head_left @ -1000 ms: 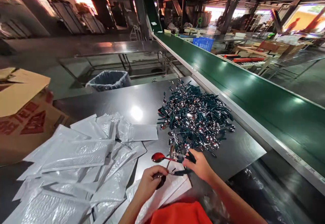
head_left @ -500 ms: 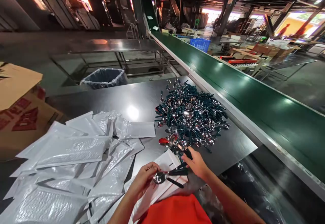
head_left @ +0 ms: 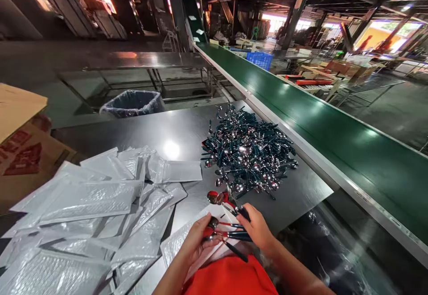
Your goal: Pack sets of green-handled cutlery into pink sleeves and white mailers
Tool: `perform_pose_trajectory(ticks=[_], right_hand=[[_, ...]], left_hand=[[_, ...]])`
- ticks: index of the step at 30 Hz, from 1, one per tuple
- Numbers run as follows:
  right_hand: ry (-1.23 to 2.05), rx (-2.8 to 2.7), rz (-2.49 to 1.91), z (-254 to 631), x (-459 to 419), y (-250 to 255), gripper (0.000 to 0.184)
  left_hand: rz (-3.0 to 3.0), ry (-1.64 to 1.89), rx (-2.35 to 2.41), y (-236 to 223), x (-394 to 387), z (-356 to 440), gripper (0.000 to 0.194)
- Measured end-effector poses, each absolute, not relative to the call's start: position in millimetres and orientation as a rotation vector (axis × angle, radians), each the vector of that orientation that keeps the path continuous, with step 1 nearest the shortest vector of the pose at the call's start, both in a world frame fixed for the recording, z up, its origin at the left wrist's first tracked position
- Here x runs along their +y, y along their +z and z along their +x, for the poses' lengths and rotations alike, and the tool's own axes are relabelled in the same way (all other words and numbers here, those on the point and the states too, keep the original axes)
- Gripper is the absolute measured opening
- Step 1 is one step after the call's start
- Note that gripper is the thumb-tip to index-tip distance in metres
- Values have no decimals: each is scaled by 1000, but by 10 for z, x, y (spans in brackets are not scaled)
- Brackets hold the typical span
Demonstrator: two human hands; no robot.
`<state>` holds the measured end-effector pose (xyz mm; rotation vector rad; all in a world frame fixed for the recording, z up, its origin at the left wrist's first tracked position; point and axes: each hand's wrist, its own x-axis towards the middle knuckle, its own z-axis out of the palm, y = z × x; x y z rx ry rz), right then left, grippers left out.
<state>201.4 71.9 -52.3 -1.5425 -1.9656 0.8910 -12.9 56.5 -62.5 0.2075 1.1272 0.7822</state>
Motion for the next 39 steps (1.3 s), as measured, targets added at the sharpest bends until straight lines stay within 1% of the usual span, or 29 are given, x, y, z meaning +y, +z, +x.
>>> perform_pose_trajectory(ticks=[2,4,7,9,11,13,17,21,24,25,27,29,31,33,34,37,39], right_hand=[[1054,-2007,-1484,2061,749,-460,18],[1139,-2113,-1431,2124,800,-399,18],[1027,-2414,-1310,2207,889,-344,22],[959,-2615,-1172,2231,931,-334,26],[959,-2725,-1063,2227,949,-330,28],[968,-2764,-1040,2204,943,-320,28],[967,-2834,-1113,2152,901,-279,28],[914,-2844,-1255,2092,825,-256,34],[793,-2888,-1417,2014,742,-258,36],[752,-2899,-1458,1986,716,-263,36],[719,-2884,-1524,1942,676,-286,36],[792,-2813,-1548,1936,664,-332,36],[959,-2642,-1519,1975,682,-405,35],[1162,-2273,-1473,2036,714,-498,37],[1259,-2023,-1464,2060,727,-547,41],[1492,-1368,-1455,2057,732,-672,70],[1744,-1009,-1405,1985,713,-727,80]], left_hand=[[155,743,1137,-643,576,-140,30],[96,724,1166,-632,592,-157,30],[66,733,1176,-581,618,-181,32],[73,725,1149,-548,626,-188,38],[87,721,1142,-532,624,-185,45],[97,737,1156,-535,615,-181,43],[138,735,1092,-577,598,-190,28],[127,692,1056,-620,578,-219,31],[77,643,993,-647,551,-240,38],[62,629,985,-656,541,-247,38],[55,627,1019,-674,523,-261,29],[95,656,1052,-686,514,-272,18],[147,689,1069,-687,517,-280,17],[178,737,1097,-673,531,-284,15],[180,767,1117,-662,541,-287,13],[178,856,1107,-638,572,-291,11],[185,892,1068,-648,583,-288,13]])
